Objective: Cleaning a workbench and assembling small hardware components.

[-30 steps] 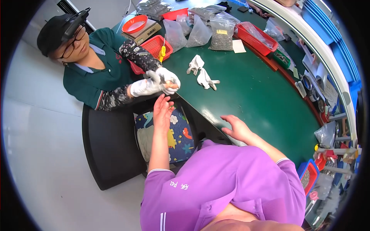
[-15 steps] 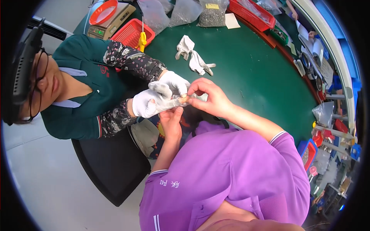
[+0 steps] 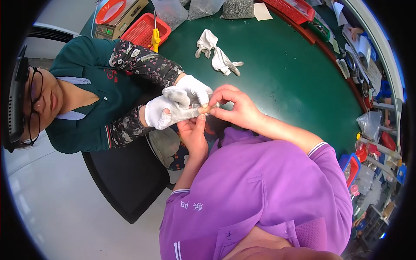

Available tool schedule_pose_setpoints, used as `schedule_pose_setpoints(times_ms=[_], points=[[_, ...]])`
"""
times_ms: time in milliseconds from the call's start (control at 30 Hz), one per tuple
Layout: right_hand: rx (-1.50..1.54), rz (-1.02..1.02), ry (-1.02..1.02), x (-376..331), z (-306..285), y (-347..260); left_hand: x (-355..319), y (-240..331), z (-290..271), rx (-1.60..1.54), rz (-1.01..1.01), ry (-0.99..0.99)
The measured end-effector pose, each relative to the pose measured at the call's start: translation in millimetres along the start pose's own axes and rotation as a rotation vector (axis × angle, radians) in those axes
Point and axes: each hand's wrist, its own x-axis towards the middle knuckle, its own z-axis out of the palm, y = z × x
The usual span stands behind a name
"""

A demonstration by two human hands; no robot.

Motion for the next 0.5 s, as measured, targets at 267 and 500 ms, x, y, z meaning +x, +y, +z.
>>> schedule_pose_setpoints(times_ms=[267,500], points=[[-0.025,-0.045,0.038,-1.2,4.4,6.6,-1.4,-5.4,-7.4,0.074,-0.009,-0.048],[-0.154,-0.145,0.057,1.7,2.7,4.8,3.2,-14.4,-15.2,0.072,0.017,-0.111]])
